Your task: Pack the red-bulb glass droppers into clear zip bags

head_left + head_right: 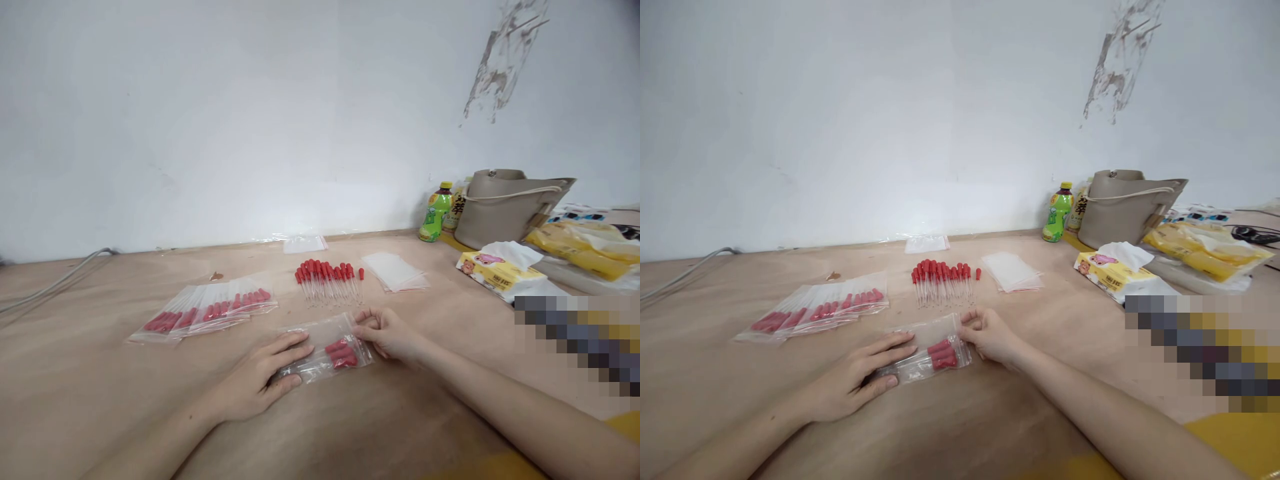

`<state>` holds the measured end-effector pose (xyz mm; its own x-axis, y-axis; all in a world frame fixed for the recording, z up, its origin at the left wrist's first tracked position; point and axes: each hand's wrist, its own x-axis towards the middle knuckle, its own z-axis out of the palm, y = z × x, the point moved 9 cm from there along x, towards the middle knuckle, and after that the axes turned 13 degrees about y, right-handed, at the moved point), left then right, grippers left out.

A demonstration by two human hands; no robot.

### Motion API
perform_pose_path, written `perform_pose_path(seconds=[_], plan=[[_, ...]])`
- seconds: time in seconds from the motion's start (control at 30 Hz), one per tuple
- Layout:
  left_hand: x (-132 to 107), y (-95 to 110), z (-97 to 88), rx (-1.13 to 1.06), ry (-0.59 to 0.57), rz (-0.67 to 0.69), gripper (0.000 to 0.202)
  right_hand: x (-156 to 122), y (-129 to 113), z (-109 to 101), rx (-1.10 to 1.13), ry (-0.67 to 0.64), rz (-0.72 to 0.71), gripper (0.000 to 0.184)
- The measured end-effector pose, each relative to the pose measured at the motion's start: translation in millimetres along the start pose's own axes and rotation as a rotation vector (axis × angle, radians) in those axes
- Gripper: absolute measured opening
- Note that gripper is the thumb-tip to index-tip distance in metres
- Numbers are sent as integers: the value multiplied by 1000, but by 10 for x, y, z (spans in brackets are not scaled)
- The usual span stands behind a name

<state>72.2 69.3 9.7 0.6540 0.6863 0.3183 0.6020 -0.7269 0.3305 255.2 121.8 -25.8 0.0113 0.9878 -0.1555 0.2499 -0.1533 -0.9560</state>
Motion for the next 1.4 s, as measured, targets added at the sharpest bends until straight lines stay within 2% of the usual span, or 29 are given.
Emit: perform_pose_path(seconds=[0.13,0.2,0.27,0.33,0.5,0.6,0.73,0.77,0.9,0.97,1.07,1.17,1.23,1.33,1.4], plan=[[-3,-5,12,-11,-14,-5,44,318,-251,-432,-273,349,-337,13],[-8,-17,22,-10,-20,-10,44,528,-350,-571,-508,467,-398,15],[-11,-28,28,-7,-21,-10,44,764,-397,-620,-695,502,-360,29],[-10,-31,28,-4,-18,-8,44,965,-435,-594,-760,499,-318,41],[-16,-18,22,6,-26,-5,45,1208,-454,-437,-776,450,-239,38],[-23,-4,8,-6,-23,-2,45,1126,-512,-492,-737,452,-251,35],[-19,0,-2,-11,-23,-5,45,776,-613,-653,-599,481,-359,34],[-15,2,-2,-8,-23,-3,44,675,-592,-678,-504,478,-369,34],[0,-1,4,3,-19,3,44,349,-316,-680,114,441,-300,34],[-1,-4,6,3,-13,3,44,247,-180,-632,299,445,-267,36],[-8,4,0,-14,-3,2,44,169,-46,-505,448,410,-202,40],[-9,11,-7,-18,-1,-14,47,136,10,-336,462,287,-135,40],[-6,16,-14,-11,-1,-25,50,108,3,-237,381,179,-142,38],[-1,31,-29,-4,3,-27,53,47,-62,-139,174,37,-246,33],[1,41,-37,-6,3,-24,53,9,-115,-107,36,-7,-328,28]])
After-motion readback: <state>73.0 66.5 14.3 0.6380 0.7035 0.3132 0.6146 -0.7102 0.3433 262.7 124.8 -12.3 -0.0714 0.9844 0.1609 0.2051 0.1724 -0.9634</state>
